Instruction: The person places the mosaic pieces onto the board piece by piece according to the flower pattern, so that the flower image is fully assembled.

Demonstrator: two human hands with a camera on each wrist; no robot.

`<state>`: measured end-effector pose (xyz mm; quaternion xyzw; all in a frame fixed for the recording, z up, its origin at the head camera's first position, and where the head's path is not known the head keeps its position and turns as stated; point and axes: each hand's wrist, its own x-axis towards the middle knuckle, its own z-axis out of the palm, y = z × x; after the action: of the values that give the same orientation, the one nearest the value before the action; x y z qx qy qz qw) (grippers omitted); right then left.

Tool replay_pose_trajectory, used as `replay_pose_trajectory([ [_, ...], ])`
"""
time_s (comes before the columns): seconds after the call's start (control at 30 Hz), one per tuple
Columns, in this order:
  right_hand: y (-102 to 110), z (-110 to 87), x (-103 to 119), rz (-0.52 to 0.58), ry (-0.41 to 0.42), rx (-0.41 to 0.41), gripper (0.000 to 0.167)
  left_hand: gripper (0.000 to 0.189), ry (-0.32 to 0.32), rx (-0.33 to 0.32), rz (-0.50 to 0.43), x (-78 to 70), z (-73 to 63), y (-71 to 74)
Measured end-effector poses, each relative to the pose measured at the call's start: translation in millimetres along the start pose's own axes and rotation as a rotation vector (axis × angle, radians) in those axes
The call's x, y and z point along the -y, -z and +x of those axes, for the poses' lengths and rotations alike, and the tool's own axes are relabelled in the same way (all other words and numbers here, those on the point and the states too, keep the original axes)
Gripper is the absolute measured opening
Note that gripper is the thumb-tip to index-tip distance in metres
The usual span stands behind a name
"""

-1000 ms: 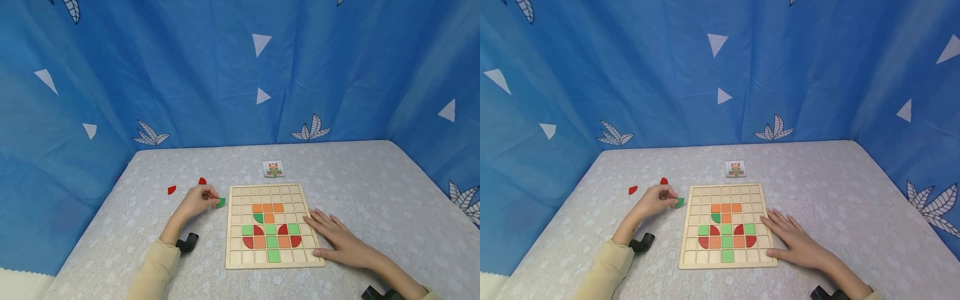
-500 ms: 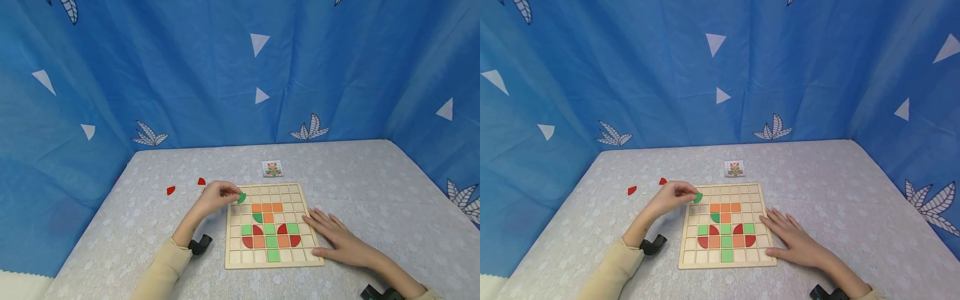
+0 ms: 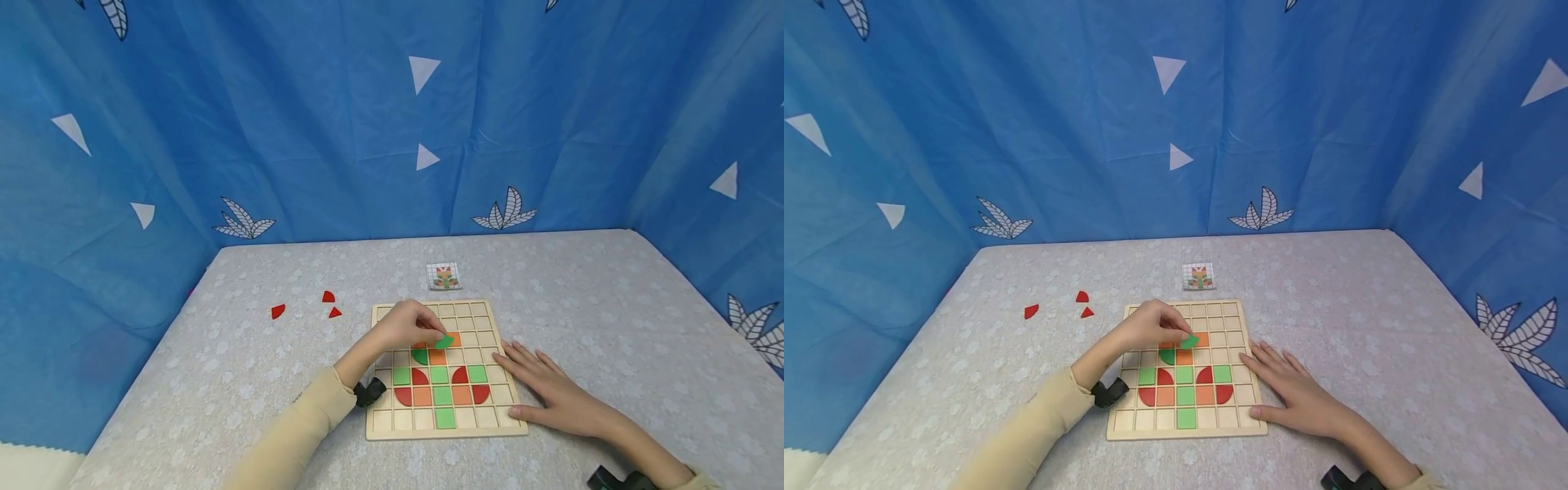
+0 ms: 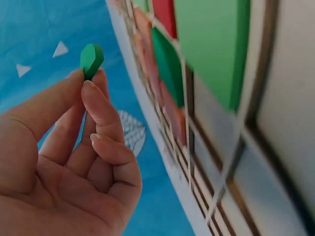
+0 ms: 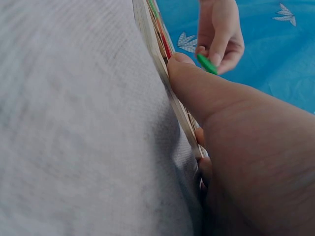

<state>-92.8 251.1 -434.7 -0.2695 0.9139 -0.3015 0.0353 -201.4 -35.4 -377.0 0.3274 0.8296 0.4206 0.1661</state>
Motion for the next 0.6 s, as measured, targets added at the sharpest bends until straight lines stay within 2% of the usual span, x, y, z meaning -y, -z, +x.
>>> replay_pose_trajectory([
  [0.27, 0, 0.3, 0, -0.005, 0.0, 0.003, 0.074, 0.006, 0.064, -0.01, 0.073, -4.9, 9.2, -16.5],
  [0.6, 1, 0.2, 1, -0.004, -0.002, 0.002, 0.074, 0.008, 0.138, -0.033, 0.076, -9.9, 8.4, -22.6],
])
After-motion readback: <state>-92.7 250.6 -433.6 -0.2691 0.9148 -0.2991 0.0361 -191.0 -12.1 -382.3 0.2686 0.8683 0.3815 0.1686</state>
